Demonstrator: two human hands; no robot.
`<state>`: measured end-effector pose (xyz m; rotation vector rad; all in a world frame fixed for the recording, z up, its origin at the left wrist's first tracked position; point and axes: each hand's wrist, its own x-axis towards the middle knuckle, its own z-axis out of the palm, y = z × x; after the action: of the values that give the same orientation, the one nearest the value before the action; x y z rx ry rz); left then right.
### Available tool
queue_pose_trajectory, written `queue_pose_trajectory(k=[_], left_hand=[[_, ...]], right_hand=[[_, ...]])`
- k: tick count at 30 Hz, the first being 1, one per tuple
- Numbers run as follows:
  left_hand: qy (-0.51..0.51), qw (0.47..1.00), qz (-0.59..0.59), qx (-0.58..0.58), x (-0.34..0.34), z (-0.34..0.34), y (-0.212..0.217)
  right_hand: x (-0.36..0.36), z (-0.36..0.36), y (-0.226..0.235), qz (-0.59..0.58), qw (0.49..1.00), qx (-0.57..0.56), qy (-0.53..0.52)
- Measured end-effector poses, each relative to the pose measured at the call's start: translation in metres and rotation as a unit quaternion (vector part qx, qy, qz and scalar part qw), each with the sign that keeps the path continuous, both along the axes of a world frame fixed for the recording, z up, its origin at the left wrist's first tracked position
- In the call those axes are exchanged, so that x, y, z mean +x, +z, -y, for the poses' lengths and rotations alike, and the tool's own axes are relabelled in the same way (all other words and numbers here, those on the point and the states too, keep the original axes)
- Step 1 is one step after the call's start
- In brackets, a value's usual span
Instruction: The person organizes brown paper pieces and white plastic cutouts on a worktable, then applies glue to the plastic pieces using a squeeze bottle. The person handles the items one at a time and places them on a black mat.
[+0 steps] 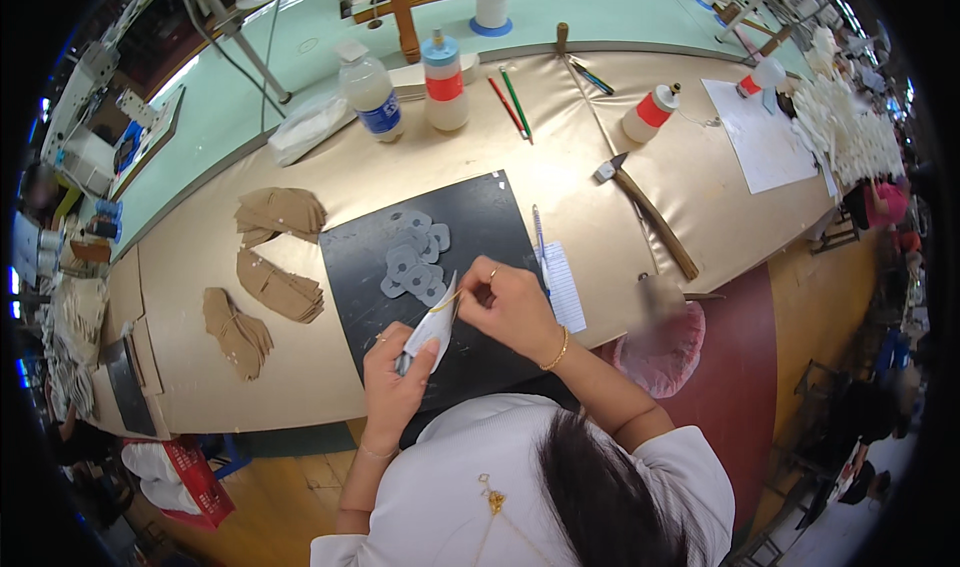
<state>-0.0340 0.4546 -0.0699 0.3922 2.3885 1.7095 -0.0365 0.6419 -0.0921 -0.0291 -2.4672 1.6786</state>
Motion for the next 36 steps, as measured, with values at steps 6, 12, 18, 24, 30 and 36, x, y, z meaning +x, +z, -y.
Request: queue_pose_trajectory(k=[6, 12, 18, 24, 30, 36], left_hand=[[-0.013, 0.997, -0.062, -0.033, 0.001, -0.004, 0.008], [0.06, 0.963, 0.231, 0.123, 0.001, 0.021, 0.004], [0.052, 0.841, 0.412, 0.347, 0.001, 0.027, -0.026], [0.02, 0.76, 0.495, 0.421, 0.0, 0.01, -0.03], [-0.032, 0.757, 0.517, 0.399, -0.002, 0.005, -0.045], [-0.094, 0.618, 0.533, 0.57, 0.005, 0.017, -0.069]], right_hand=[[-0.021, -0.007, -0.014, -0.043, 0.995, 0.006, -0.084], [-0.036, -0.091, -0.033, -0.037, 0.969, -0.028, -0.243], [-0.02, -0.152, -0.046, 0.083, 0.937, 0.224, -0.254], [0.001, -0.128, -0.047, 0.098, 0.952, 0.242, -0.159], [0.006, -0.041, -0.001, 0.28, 0.914, -0.192, 0.224], [-0.031, -0.103, -0.029, 0.142, 0.965, -0.212, -0.061]])
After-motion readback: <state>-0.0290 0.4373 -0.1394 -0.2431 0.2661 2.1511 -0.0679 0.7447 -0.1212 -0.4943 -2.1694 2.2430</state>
